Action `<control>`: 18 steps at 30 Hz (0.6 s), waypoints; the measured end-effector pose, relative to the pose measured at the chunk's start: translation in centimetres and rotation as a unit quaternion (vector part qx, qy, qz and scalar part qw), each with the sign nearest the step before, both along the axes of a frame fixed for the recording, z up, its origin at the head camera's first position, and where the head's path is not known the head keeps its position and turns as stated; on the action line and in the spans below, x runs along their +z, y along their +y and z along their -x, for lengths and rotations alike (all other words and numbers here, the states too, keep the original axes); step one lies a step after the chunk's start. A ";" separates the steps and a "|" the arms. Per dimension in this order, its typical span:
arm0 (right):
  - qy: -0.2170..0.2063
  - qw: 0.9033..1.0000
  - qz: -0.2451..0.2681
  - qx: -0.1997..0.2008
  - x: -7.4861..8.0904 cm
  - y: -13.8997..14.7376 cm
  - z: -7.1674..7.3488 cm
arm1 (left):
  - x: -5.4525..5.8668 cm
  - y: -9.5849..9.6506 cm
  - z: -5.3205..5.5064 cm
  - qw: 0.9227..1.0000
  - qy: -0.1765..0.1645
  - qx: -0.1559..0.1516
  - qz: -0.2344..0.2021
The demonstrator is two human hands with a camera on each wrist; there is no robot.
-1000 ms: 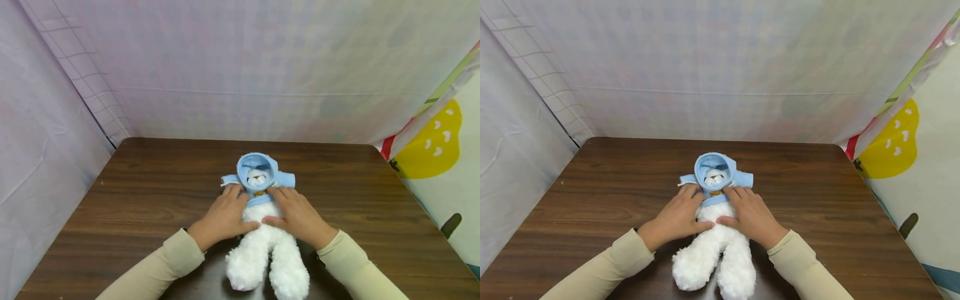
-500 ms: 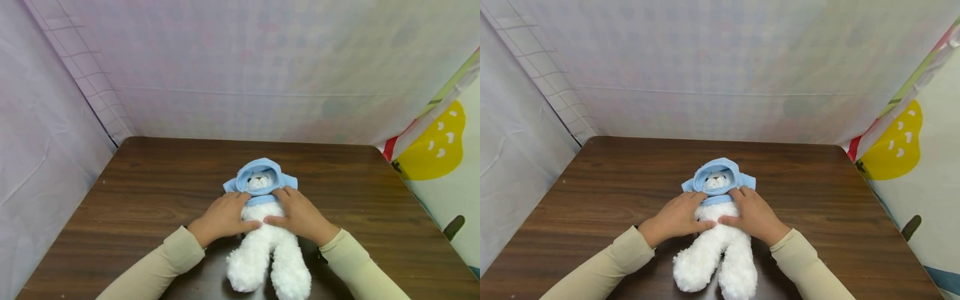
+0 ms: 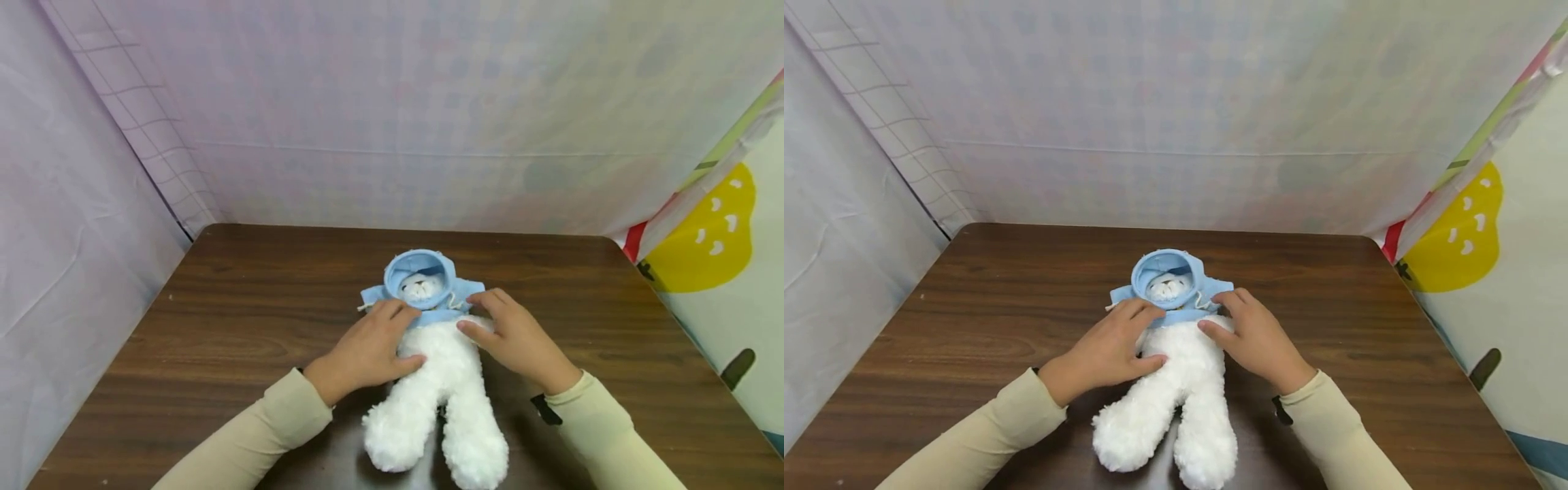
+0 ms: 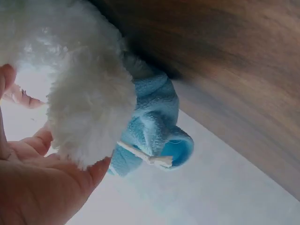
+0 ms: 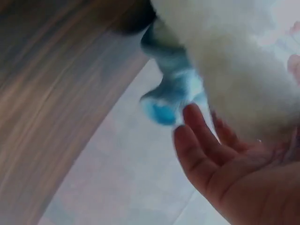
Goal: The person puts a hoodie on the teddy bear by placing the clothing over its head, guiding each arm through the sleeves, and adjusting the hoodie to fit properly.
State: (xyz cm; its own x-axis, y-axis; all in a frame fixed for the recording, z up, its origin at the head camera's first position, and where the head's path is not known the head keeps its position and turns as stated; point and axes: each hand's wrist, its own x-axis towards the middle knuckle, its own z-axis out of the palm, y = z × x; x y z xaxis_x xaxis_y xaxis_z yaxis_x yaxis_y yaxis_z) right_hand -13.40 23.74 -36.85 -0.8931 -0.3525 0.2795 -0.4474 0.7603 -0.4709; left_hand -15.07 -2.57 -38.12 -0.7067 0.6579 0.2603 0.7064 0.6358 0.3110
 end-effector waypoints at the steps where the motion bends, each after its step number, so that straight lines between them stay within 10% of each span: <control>1: -0.004 1.000 0.001 -0.006 0.0 0.3 0.0 | 0.0 0.0 0.0 1.000 -0.008 -0.003 -0.002; 10: 0.030 0.991 -0.096 0.088 -0.9 -1.4 0.6 | -0.3 -0.2 0.2 0.999 -0.045 0.003 0.010; 18: 0.066 0.986 -0.124 0.087 -2.0 -2.4 0.6 | -0.4 -0.3 0.6 0.996 -0.077 -0.010 0.036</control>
